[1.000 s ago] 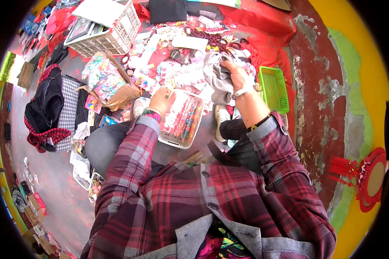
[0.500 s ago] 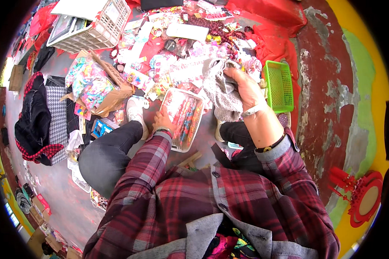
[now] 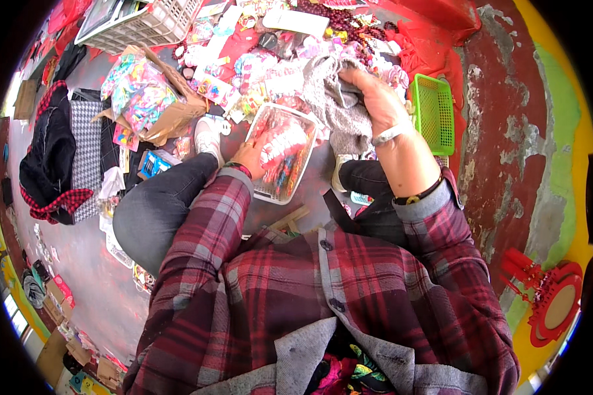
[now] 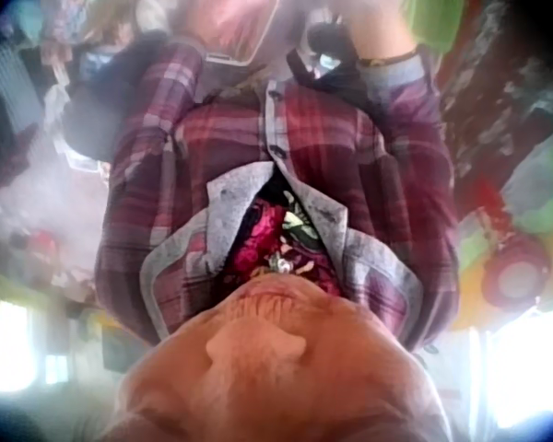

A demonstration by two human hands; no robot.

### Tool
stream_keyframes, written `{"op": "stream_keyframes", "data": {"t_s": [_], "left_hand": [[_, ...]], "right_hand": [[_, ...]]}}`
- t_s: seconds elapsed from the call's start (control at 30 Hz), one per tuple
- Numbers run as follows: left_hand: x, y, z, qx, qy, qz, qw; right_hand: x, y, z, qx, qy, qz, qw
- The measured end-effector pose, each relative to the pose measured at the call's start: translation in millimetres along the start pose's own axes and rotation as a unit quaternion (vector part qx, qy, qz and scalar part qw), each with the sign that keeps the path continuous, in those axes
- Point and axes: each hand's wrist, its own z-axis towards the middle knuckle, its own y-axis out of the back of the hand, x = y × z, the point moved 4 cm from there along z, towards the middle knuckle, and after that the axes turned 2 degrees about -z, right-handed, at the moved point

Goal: The person sits on the floor and wipes the inside and outside of a clear plastic container with a grey cloth. They repeatedly rub the cloth against the container's surfaces to clean it.

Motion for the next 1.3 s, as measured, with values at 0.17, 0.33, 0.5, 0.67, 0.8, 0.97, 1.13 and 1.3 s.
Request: {"op": "stream_keyframes", "data": {"t_s": [0.17,0.33,0.5,0.67,0.8,0.97,1.13,1.3], "left_hand": [[-15,-1,-23,0.106,-0.17,0.114,0.973],[-7,-26,-29,0.153,-0.216,0.154,0.952],[6,-62,-29,0.165,-0.178,0.269,0.932],[1,-74,-33,0.201,-0.106,0.307,0.924],[-4,-63,-37,0.18,-0.144,0.3,0.926],[2,-40,-31,0.255,-0.192,0.274,0.907],[1,-26,-25,0.293,-0.148,0.31,0.892],[12,-50,-29,0.269,-0.085,0.314,0.907]], "right_hand": [[-1,-6,-8,0.01,0.013,-0.02,1.0],[3,-12,-15,0.04,0.028,-0.05,0.998],[-8,-6,-2,0.048,0.013,-0.033,0.998],[-8,-14,-8,0.035,0.001,-0.037,0.999],[-11,-15,-4,0.056,-0.011,-0.03,0.998],[-10,-19,-6,0.054,0.004,-0.067,0.996],[-14,-19,-7,0.067,0.005,-0.041,0.997],[-21,-18,3,0.085,-0.001,-0.026,0.996]]}}
